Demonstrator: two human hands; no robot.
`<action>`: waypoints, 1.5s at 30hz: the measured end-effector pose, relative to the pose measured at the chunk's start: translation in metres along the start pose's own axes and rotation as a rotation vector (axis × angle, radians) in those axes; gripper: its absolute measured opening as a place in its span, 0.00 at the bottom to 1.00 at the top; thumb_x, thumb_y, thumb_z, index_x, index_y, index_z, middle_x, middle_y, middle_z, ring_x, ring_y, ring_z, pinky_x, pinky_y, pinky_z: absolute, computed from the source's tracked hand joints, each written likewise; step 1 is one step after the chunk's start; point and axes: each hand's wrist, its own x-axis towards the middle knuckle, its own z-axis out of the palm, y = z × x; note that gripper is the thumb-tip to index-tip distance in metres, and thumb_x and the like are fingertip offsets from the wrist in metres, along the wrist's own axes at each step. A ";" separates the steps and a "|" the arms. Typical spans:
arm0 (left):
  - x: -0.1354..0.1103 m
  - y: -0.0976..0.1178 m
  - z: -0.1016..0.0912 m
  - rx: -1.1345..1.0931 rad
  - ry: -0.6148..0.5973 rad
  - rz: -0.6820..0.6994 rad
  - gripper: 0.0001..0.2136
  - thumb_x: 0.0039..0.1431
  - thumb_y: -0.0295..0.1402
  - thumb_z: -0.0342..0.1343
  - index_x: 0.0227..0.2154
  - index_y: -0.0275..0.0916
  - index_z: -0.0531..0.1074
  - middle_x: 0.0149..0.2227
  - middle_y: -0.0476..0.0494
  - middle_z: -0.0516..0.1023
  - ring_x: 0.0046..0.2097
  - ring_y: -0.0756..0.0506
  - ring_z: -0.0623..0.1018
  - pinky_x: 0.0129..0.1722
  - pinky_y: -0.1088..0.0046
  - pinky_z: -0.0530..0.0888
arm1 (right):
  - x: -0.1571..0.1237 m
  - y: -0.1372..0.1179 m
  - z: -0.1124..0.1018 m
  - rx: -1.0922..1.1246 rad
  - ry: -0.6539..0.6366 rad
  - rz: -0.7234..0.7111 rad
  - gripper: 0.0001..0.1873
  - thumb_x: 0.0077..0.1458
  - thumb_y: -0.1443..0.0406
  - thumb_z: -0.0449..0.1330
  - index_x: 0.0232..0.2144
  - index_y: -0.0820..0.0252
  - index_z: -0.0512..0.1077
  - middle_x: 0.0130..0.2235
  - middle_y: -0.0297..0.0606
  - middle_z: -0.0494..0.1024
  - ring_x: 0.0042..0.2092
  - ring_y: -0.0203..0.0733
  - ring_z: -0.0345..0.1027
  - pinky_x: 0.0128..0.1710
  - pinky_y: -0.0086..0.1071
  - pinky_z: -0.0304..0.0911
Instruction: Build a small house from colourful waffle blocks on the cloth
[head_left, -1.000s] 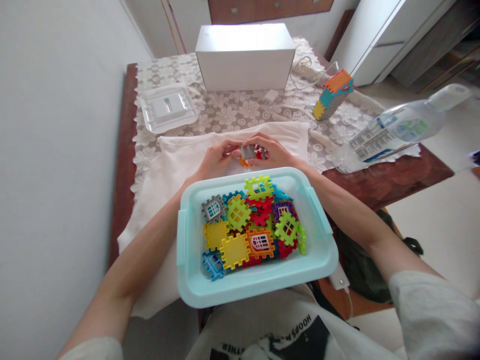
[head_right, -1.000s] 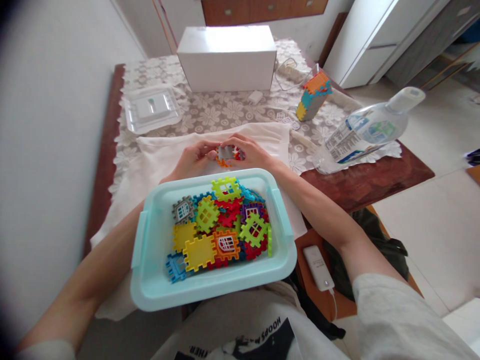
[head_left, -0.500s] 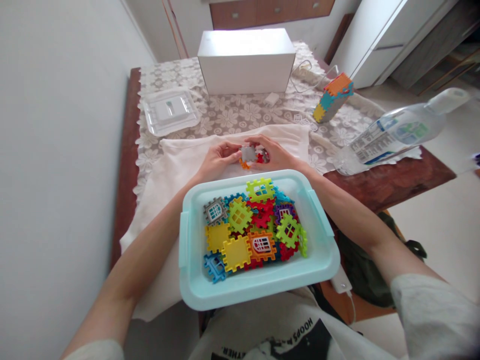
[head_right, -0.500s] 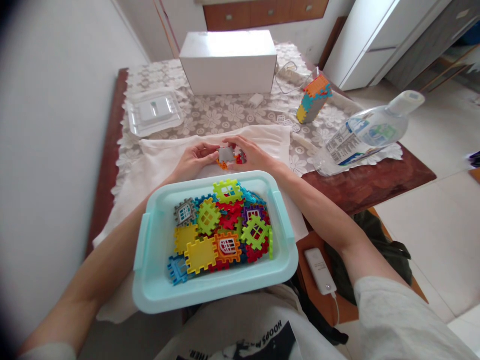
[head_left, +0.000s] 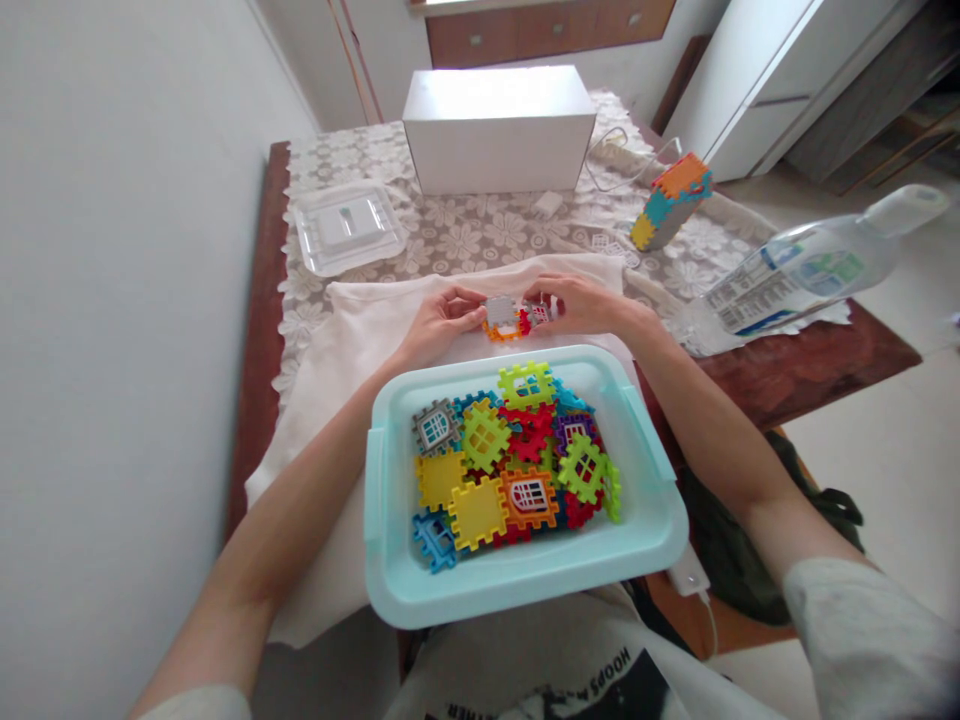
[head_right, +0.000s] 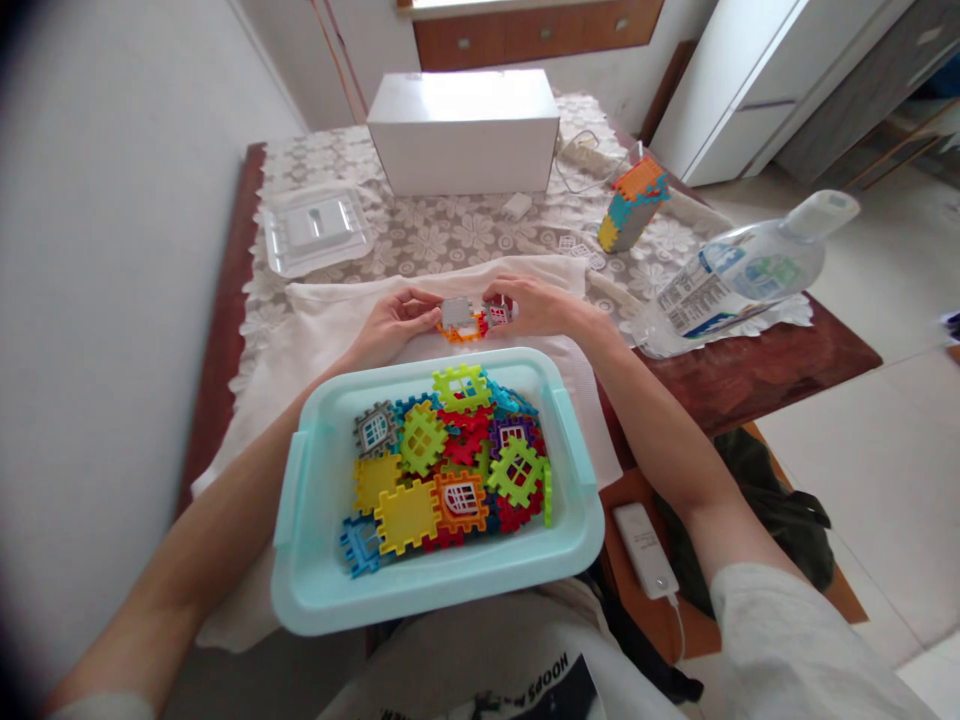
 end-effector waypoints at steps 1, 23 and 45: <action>0.000 0.000 0.000 -0.002 -0.002 0.001 0.25 0.56 0.49 0.83 0.46 0.39 0.81 0.44 0.40 0.92 0.44 0.40 0.90 0.49 0.58 0.85 | 0.000 -0.002 0.001 0.006 0.007 -0.005 0.23 0.54 0.48 0.78 0.50 0.46 0.85 0.49 0.42 0.87 0.46 0.57 0.81 0.48 0.55 0.79; 0.000 0.004 -0.001 -0.057 0.009 0.001 0.25 0.51 0.48 0.86 0.41 0.39 0.81 0.43 0.42 0.92 0.42 0.44 0.89 0.46 0.66 0.86 | 0.002 -0.021 0.009 -0.040 0.056 -0.068 0.22 0.63 0.52 0.74 0.57 0.48 0.81 0.56 0.46 0.86 0.54 0.60 0.81 0.56 0.53 0.76; -0.001 0.005 -0.002 -0.085 0.000 -0.044 0.26 0.52 0.48 0.86 0.43 0.38 0.80 0.42 0.41 0.91 0.42 0.44 0.88 0.47 0.66 0.84 | 0.006 -0.019 0.017 -0.015 0.076 -0.043 0.23 0.61 0.51 0.75 0.55 0.49 0.80 0.54 0.44 0.85 0.53 0.60 0.79 0.54 0.50 0.72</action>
